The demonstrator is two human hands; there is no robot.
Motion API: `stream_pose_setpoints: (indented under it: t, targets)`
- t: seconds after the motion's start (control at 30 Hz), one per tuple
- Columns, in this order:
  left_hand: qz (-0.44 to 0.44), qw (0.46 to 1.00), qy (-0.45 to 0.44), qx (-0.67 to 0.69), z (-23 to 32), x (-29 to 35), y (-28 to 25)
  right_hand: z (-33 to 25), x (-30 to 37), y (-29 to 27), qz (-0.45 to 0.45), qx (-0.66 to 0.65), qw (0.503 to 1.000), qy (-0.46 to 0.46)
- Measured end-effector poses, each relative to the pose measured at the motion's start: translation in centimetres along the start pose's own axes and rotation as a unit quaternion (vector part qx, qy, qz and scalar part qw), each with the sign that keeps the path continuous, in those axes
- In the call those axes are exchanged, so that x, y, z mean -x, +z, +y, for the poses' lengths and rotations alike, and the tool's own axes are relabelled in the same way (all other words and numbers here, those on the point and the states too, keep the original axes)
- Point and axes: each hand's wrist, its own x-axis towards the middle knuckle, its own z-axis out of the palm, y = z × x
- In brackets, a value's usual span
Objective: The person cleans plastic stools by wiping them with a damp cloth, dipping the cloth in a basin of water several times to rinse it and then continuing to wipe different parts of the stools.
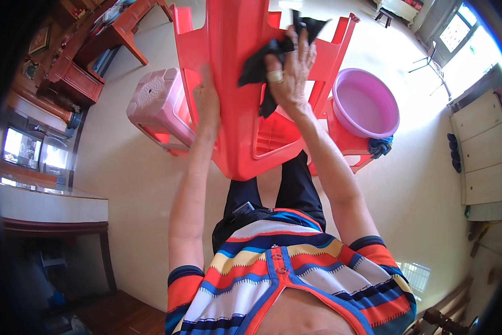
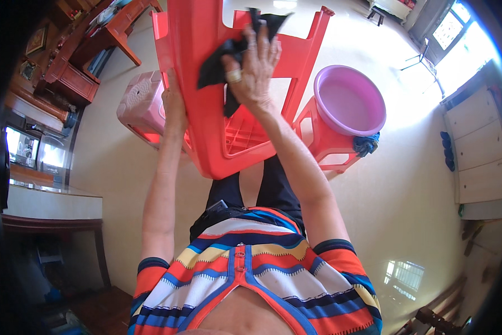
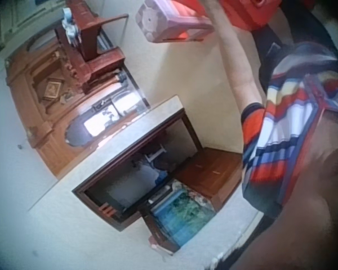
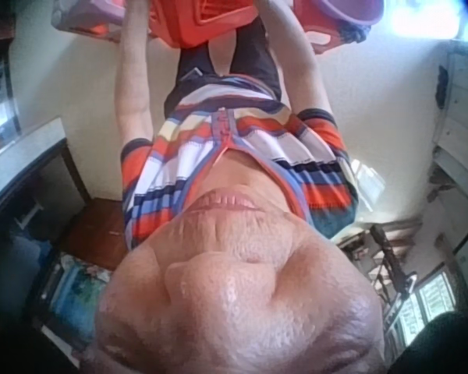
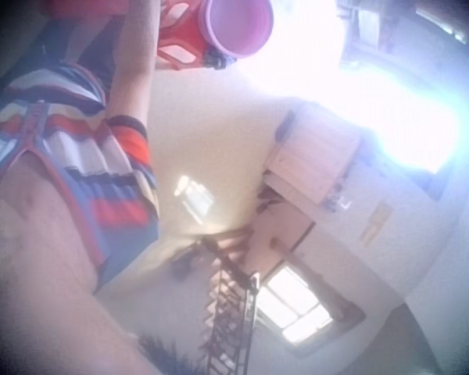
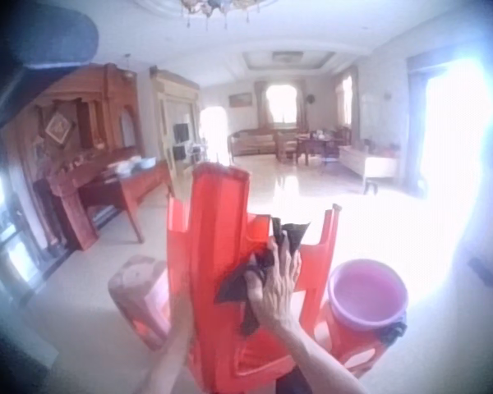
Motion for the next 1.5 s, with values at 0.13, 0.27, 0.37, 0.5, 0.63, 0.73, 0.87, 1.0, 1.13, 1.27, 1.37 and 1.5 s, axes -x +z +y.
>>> stream_pose_setpoints:
  t: [0.13,0.27,0.37,0.5,0.63,0.73,0.87,1.0,1.13,1.27,1.37,1.5]
  targets:
    - [-0.061,0.997,-0.042,-0.029,0.7,-0.7,-1.9,6.7,0.5,-1.3,0.018,0.064,0.994,0.085]
    - [-0.059,0.996,-0.044,-0.041,0.5,-0.7,-2.4,9.1,0.1,-2.8,-0.015,0.028,0.985,0.169]
    - [-0.04,0.997,-0.051,-0.032,0.3,-0.7,-2.5,8.8,0.4,-2.7,-0.018,0.028,0.982,0.185]
    - [-0.049,0.998,-0.045,-0.012,1.1,-1.0,-3.1,8.7,1.6,-2.8,-0.028,0.043,0.987,0.153]
    - [-0.009,0.997,-0.042,0.06,1.6,-0.8,-2.3,11.2,7.7,-2.8,-0.048,0.009,0.971,0.233]
    - [-0.001,0.998,0.002,0.067,1.4,-1.6,-3.4,9.3,13.4,-2.2,-0.086,0.007,0.969,0.23]
    - [0.022,0.995,0.003,0.094,1.0,-2.9,-5.0,6.5,18.0,-2.7,-0.126,0.01,0.958,0.256]
    - [0.001,0.999,0.017,0.033,1.1,-2.6,-5.1,3.7,20.1,-2.6,-0.122,0.06,0.973,0.189]
    - [0.03,0.997,0.022,0.074,0.6,-2.5,-3.6,-1.8,21.8,-2.3,-0.234,0.025,0.967,0.095]
    - [0.048,0.993,0.025,0.106,0.4,-3.2,-3.3,-7.9,19.4,-1.4,-0.247,-0.133,0.954,0.105]
    - [0.079,0.994,0.019,0.073,0.0,-3.5,-3.1,-8.5,14.6,1.3,-0.176,-0.144,0.972,0.065]
    - [0.087,0.995,0.021,0.032,-0.3,-2.6,-2.5,-8.4,6.6,3.2,-0.112,-0.114,0.987,0.014]
